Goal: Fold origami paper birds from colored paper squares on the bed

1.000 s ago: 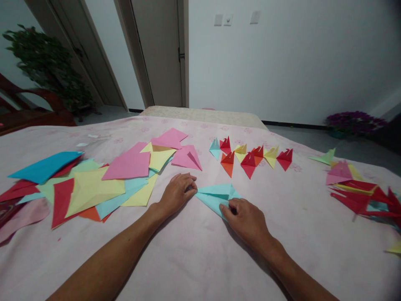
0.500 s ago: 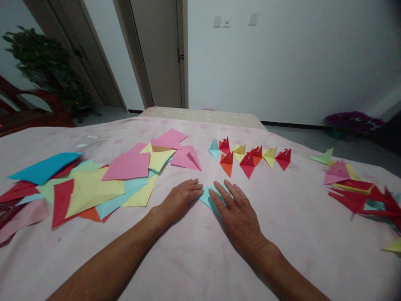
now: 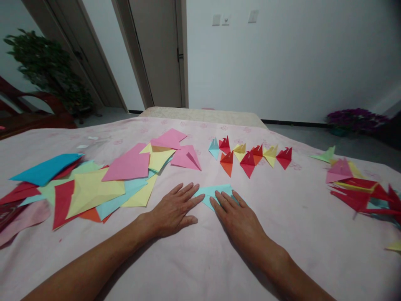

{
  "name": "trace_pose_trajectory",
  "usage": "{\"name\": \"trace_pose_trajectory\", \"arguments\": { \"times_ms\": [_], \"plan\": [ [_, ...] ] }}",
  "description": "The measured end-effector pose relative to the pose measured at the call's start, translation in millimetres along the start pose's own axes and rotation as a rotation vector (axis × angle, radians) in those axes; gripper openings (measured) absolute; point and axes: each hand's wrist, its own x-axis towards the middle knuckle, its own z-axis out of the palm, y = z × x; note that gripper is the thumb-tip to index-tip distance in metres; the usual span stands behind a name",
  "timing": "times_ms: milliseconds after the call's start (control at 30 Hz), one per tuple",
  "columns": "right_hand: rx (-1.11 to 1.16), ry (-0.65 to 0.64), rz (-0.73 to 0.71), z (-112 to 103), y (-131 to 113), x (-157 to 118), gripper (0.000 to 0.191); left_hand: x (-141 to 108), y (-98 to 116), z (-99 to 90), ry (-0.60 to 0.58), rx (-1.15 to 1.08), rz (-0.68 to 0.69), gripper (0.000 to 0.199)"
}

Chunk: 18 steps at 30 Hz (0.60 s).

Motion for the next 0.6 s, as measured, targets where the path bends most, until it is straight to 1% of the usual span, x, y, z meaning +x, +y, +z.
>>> {"name": "trace_pose_trajectory", "arguments": {
  "times_ms": [100,167,267,333,367,400,467,533,600],
  "plan": [
    [0.044,-0.01,0.053,-4,7,-7,0.051,-7,-4,-2.9,-0.004,-0.028,-0.047,0.062],
    [0.1,0.002,0.122,-10,13,-11,0.047,-8,-8,-6.3,0.033,-0.07,-0.124,0.052],
    [0.189,0.047,0.301,-22,21,-14,0.039,5,-10,-14.9,0.098,-0.126,-0.267,0.04],
    [0.24,0.072,0.413,-31,22,-13,0.032,23,-7,-21.5,0.107,-0.132,-0.309,0.038],
    [0.272,0.072,0.451,-34,21,-12,0.029,33,-5,-24.3,0.115,-0.138,-0.31,0.037],
    [0.311,0.066,0.477,-37,19,-11,0.028,43,-1,-26.6,0.12,-0.143,-0.282,0.037],
    [0.397,0.046,0.495,-37,14,-11,0.034,62,5,-29.1,0.091,-0.125,-0.206,0.041],
    [0.475,0.054,0.472,-31,8,-12,0.044,76,10,-28.9,0.054,-0.099,-0.153,0.047],
    [0.541,0.096,0.432,-23,4,-14,0.052,85,12,-26.7,0.028,-0.083,-0.13,0.045]
  ]
}}
